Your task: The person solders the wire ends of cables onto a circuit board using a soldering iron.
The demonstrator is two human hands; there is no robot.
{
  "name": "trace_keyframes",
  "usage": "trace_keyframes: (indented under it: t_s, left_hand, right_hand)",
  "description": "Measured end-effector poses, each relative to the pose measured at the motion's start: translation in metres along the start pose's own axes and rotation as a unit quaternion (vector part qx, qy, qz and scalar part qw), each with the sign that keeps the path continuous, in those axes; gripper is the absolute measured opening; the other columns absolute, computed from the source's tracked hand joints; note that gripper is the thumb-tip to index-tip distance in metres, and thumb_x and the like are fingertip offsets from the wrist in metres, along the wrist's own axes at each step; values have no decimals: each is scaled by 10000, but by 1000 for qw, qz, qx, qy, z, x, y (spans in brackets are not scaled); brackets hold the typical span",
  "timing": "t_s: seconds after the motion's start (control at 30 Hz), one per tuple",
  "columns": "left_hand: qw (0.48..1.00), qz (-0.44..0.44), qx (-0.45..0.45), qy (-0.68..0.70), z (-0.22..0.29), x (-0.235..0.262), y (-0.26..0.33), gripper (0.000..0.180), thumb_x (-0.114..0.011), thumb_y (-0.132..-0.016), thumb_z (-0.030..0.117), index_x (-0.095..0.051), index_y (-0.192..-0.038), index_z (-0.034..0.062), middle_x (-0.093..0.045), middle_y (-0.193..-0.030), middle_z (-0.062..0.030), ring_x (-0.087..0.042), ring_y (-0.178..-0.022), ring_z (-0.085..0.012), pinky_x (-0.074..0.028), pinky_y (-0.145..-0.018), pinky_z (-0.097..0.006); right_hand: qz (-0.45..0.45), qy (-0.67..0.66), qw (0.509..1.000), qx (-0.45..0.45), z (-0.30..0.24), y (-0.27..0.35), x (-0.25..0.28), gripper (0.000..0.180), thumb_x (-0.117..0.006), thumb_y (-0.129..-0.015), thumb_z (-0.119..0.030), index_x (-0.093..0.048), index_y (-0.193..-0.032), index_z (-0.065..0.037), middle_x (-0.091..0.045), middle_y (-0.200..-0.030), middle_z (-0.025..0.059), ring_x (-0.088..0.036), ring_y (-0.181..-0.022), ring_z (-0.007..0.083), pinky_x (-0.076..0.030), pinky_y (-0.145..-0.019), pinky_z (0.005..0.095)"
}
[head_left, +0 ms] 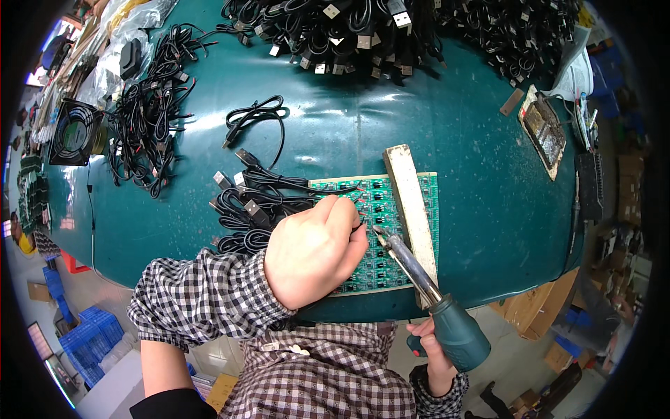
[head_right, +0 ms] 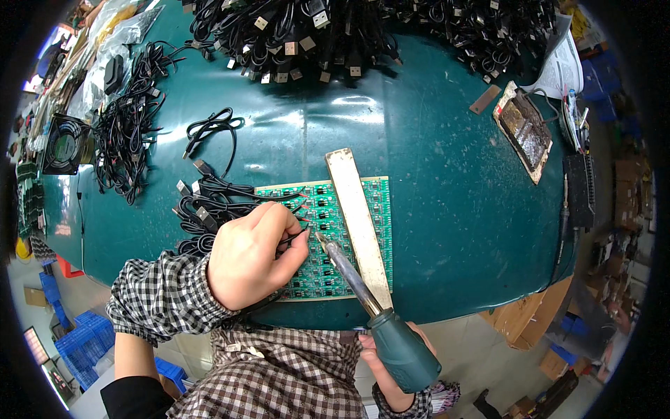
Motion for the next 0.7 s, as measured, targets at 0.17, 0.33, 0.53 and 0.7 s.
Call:
trace_keyframes:
  t_s: [0.17,0.33,0.53,0.7]
  left_hand:
    - [1000,-5,1,-2,0,0,0,184,-720,-775,63,-543,-816,38,-578,-712,-83,-616,-556,-235,-497,-498,-336]
    - [1000,-2,-2,-6,1,0,-1,185,-721,-773,70,-544,-815,41,-579,-708,-82,-613,-551,-235,-493,-494,-336]
    - [1000,5,-5,-2,0,0,-1,187,-723,-772,73,-543,-813,42,-576,-703,-81,-609,-546,-236,-491,-491,-337]
    - [1000,7,-2,-2,1,0,0,189,-726,-768,73,-544,-806,44,-576,-700,-80,-610,-546,-236,-489,-489,-338]
  right_hand:
    - [16,-7,1000,3,-2,-1,-2,211,-644,-882,-161,-562,-865,33,-569,-784,131,-596,-780,227,-575,-814,452]
    - [22,-11,1000,3,-2,-1,-2,202,-643,-874,-146,-566,-849,39,-571,-769,136,-598,-753,231,-577,-808,455]
    - [19,-12,1000,1,-5,-3,-5,165,-629,-863,-110,-574,-829,42,-569,-768,133,-595,-751,233,-579,-805,454]
    - [19,-9,1000,-5,0,-1,-4,167,-631,-863,-111,-576,-868,46,-571,-770,128,-598,-755,232,-577,-803,455]
Point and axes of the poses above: each hand's wrist, its own y-axis away from the middle knuckle, its own x-axis out of the back of the hand, z = x × y, the point moved 6 cm from there along -y, towards the middle knuckle
